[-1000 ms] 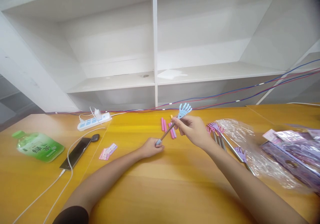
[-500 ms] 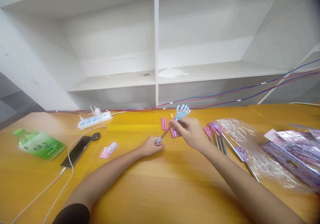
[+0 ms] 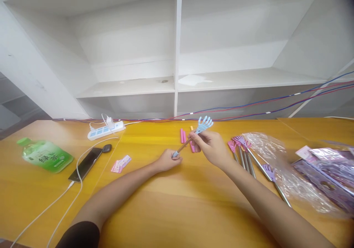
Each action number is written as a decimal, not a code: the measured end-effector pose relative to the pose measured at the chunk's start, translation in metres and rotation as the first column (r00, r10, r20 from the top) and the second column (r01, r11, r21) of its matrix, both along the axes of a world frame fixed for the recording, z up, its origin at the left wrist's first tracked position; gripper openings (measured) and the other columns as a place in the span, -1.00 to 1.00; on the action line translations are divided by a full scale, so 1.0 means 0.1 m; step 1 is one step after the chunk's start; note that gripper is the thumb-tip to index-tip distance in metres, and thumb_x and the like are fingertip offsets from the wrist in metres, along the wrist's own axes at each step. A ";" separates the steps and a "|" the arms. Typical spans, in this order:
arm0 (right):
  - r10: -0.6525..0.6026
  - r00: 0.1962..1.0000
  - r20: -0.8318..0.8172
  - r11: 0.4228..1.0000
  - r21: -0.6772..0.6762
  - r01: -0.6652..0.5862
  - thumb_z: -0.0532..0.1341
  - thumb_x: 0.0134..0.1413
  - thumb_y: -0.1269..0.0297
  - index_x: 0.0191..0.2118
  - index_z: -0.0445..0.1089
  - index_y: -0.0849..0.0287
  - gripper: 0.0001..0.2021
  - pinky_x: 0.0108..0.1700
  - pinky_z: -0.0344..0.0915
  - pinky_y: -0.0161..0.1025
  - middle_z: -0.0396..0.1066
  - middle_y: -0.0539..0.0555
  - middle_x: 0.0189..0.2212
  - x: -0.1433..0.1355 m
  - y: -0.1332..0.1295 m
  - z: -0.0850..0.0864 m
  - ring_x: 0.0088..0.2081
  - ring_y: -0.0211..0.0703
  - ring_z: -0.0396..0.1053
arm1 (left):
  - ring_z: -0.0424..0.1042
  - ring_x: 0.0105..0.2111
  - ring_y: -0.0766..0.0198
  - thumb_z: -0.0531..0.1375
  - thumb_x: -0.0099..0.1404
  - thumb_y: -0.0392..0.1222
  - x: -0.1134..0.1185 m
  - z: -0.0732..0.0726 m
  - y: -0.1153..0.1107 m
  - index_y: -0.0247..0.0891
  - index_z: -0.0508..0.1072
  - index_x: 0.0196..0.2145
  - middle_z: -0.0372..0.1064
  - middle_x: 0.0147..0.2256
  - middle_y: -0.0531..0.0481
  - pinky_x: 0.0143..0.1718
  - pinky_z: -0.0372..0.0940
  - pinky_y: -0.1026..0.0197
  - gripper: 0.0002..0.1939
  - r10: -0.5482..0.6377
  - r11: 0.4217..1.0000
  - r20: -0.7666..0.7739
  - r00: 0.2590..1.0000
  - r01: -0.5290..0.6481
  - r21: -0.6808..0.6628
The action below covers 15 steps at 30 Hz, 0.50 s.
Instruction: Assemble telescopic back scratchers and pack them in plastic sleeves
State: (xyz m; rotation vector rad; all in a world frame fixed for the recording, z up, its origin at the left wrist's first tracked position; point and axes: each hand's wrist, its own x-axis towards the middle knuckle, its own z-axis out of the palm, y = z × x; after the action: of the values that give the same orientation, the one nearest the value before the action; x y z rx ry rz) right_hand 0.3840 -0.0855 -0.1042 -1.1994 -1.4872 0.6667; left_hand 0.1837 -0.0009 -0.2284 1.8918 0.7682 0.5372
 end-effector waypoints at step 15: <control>0.037 0.999 -0.003 0.999 -0.026 -0.037 0.20 0.29 -0.34 -0.33 0.48 0.23 -0.39 -0.42 0.31 -0.29 0.44 0.09 -0.49 -0.02 0.02 -0.08 -0.54 -0.24 0.34 | -0.13 -0.51 0.42 0.22 0.23 -0.04 0.00 -0.03 0.01 -0.18 -0.04 -0.57 -0.14 -0.57 0.21 -0.43 -0.11 0.25 -0.53 -0.001 1.000 -0.001 1.000 0.001 0.007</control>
State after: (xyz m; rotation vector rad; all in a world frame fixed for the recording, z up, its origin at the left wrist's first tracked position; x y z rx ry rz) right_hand 0.3821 -0.0834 -0.1124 -1.1933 -1.5055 0.7147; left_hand 0.1839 0.0003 -0.2316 1.8993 0.7669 0.5388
